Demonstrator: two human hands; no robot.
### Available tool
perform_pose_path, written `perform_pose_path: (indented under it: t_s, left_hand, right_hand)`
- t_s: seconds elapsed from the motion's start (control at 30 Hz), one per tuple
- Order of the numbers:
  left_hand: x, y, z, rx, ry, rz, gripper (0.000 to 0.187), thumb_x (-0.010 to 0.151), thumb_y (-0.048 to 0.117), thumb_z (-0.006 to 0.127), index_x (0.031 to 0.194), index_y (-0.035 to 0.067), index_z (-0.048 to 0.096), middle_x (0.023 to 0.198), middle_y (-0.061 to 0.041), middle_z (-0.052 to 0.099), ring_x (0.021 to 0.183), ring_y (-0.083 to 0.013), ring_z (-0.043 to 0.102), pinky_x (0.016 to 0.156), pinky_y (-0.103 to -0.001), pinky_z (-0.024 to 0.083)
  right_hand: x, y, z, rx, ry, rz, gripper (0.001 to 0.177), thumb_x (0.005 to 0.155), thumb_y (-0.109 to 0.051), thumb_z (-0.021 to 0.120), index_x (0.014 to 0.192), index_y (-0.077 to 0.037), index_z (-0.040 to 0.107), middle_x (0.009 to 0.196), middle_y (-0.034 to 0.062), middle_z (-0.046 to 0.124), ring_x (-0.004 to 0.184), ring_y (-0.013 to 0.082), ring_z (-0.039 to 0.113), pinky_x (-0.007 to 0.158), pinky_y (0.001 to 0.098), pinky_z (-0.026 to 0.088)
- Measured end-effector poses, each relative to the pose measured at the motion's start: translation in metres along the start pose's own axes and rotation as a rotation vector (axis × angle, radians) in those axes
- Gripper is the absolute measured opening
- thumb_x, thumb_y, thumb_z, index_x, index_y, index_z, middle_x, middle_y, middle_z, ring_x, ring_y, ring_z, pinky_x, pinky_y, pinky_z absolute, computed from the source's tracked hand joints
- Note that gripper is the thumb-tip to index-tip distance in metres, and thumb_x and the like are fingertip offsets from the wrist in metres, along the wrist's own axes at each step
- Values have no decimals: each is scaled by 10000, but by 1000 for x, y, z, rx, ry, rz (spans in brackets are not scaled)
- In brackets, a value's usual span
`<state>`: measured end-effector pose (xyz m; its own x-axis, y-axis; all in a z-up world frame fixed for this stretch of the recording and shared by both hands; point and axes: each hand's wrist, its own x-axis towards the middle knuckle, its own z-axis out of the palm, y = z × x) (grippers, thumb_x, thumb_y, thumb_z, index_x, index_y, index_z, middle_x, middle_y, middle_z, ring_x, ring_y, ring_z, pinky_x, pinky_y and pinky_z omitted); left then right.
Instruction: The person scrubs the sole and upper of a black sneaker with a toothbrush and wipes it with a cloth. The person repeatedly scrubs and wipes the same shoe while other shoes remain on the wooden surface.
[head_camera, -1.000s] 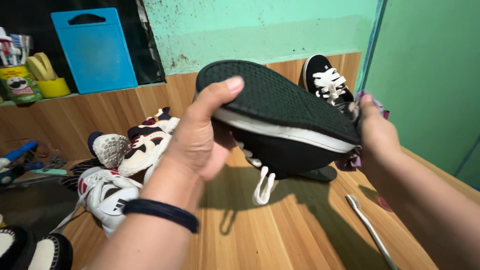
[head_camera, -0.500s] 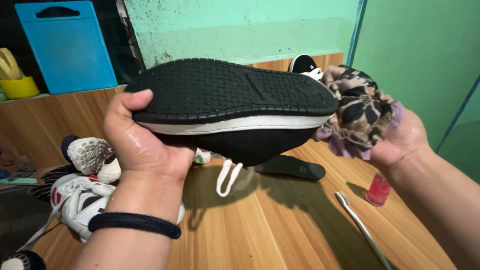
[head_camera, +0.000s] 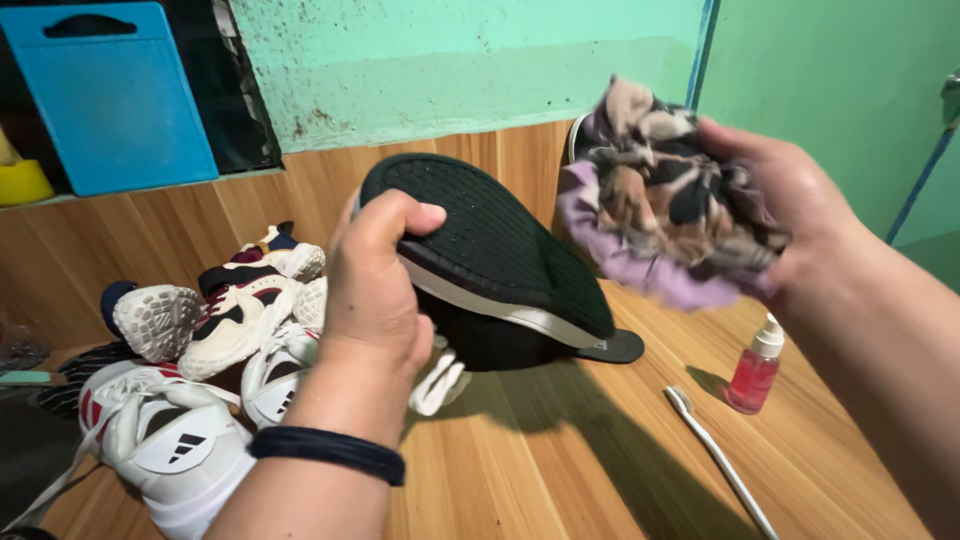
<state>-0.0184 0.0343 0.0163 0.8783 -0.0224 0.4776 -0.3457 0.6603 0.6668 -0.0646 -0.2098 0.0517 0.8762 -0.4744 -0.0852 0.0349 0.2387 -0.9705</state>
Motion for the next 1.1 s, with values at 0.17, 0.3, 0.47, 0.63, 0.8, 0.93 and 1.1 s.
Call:
perform_pose_path:
  t_s: [0.17, 0.3, 0.47, 0.63, 0.8, 0.93, 1.1]
  left_hand:
    - [8, -14, 11, -231, 81, -165, 137, 695, 145, 631, 794, 51, 648, 845, -90, 693, 805, -269, 659, 778, -389, 558]
    - [13, -15, 9, -255, -3, -122, 129, 719, 154, 646, 802, 56, 640, 857, -92, 674, 821, -271, 641, 804, -393, 550]
    - [14, -18, 10, -267, 33, -205, 172, 671, 158, 627, 804, 53, 651, 872, -91, 700, 834, -278, 650, 813, -404, 559]
    - [12, -20, 11, -283, 27, -229, 189, 668, 160, 629, 823, 53, 651, 896, -95, 689, 854, -286, 637, 831, -413, 554]
    - [10, -19, 6, -328, -24, -237, 160, 685, 151, 627, 808, 50, 623, 882, -103, 673, 841, -292, 632, 831, -429, 559]
    - [12, -17, -1, -336, -78, -232, 180, 693, 143, 613, 831, 32, 642, 884, -113, 684, 835, -300, 642, 839, -431, 564]
    - [11, -7, -8, -333, -135, -175, 211, 712, 154, 611, 855, 4, 650, 882, -129, 687, 835, -303, 640, 843, -431, 561]
  right_hand:
    - [12, 36, 23, -599, -14, -293, 644, 956, -403, 542, 1532, -138, 430, 1272, 196, 652, 1097, 320, 665, 920, 490, 567]
    - [26, 81, 17, -857, -103, -858, 675, 1082, -520, 496, 1557, -44, 436, 1302, 278, 600, 1176, 368, 566, 966, 483, 466]
    - [49, 95, 17, -593, -142, -579, 745, 899, -628, 520, 1460, -138, 520, 1190, 129, 710, 1096, 246, 647, 940, 396, 496]
    - [79, 108, 11, -473, -16, -283, 728, 945, -665, 451, 1365, -85, 581, 1195, 86, 668, 1058, 193, 622, 923, 364, 470]
    - [106, 121, -3, -487, 89, -308, 729, 1010, -660, 425, 1063, 33, 646, 837, 139, 597, 742, 228, 564, 707, 400, 475]
    - [122, 123, -11, -510, 219, -276, 740, 1021, -655, 524, 919, 75, 596, 694, 105, 469, 624, 232, 441, 585, 446, 401]
    - [132, 117, -28, -65, 12, -129, 496, 1017, -551, 568, 1039, -63, 656, 745, 7, 639, 560, 141, 574, 479, 351, 450]
